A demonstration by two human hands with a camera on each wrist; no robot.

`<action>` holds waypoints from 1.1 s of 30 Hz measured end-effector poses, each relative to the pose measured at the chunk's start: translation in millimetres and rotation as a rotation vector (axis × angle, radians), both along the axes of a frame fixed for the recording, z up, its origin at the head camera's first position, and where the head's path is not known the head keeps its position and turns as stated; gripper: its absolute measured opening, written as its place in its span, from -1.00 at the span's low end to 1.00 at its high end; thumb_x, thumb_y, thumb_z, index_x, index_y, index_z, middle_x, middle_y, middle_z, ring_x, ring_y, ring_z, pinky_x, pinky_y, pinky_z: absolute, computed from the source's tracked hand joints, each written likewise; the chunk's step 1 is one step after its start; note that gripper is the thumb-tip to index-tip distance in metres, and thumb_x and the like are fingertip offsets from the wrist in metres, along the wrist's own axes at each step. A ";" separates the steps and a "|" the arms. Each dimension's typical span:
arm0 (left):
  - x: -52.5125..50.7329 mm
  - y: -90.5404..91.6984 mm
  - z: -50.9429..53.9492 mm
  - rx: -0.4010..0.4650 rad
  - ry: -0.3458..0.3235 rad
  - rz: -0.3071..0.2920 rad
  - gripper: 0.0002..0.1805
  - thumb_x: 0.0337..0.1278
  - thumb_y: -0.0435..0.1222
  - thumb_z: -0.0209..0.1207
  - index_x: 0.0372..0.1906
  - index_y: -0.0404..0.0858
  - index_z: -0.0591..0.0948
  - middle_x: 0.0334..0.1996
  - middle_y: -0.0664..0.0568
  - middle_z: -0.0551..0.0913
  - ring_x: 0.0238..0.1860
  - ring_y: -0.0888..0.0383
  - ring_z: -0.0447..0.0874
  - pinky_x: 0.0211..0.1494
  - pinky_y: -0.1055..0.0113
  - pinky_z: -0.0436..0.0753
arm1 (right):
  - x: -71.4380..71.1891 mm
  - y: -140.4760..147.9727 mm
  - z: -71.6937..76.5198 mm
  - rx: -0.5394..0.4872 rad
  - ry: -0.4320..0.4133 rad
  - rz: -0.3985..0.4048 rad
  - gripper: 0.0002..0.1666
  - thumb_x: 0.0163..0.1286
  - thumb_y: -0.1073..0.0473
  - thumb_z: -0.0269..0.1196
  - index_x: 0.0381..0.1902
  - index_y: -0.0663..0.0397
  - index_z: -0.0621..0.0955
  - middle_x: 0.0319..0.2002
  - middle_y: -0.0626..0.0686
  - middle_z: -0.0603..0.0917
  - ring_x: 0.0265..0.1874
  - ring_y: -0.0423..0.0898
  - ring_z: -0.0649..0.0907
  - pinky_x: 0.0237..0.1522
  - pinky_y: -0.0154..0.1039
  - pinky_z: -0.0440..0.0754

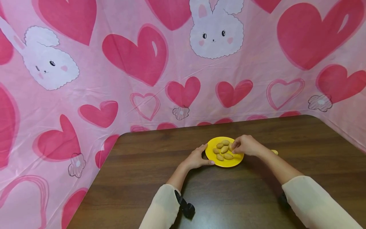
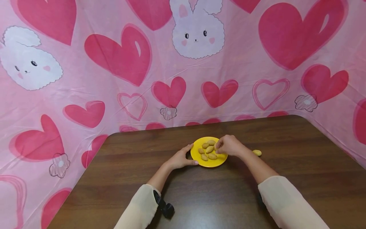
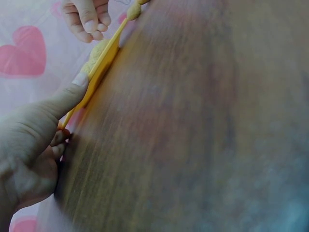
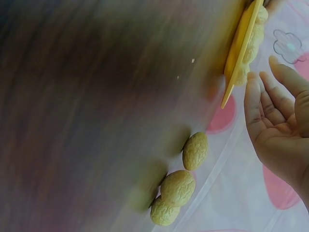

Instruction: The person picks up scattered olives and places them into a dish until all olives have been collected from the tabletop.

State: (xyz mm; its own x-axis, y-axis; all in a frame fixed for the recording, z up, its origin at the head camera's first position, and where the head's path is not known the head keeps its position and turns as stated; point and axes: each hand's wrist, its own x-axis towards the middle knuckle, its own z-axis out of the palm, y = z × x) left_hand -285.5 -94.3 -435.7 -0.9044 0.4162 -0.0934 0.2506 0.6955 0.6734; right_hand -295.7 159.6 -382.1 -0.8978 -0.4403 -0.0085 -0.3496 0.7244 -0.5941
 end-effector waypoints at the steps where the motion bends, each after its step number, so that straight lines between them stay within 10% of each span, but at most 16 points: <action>1: -0.1 0.1 0.1 0.000 0.001 -0.001 -0.02 -0.06 0.06 0.29 0.43 -0.17 0.09 0.41 -0.06 0.08 0.39 -0.05 -0.03 0.37 0.02 0.02 | -0.1 1.0 0.2 -0.002 0.005 -0.003 -0.81 0.07 0.22 0.38 -0.35 0.21 0.68 -0.47 -0.05 0.65 -0.48 -0.15 0.54 -0.41 -0.30 0.56; 33: 1.4 1.2 0.8 -0.004 -0.004 0.013 -0.01 -0.08 0.07 0.30 0.43 -0.16 0.10 0.40 -0.07 0.09 0.39 -0.07 -0.03 0.36 0.01 0.04 | 7.2 43.7 5.3 0.006 0.035 -0.105 -0.75 0.12 0.19 0.36 -0.30 0.27 0.66 -0.42 -0.01 0.67 -0.43 -0.09 0.54 -0.31 -0.16 0.57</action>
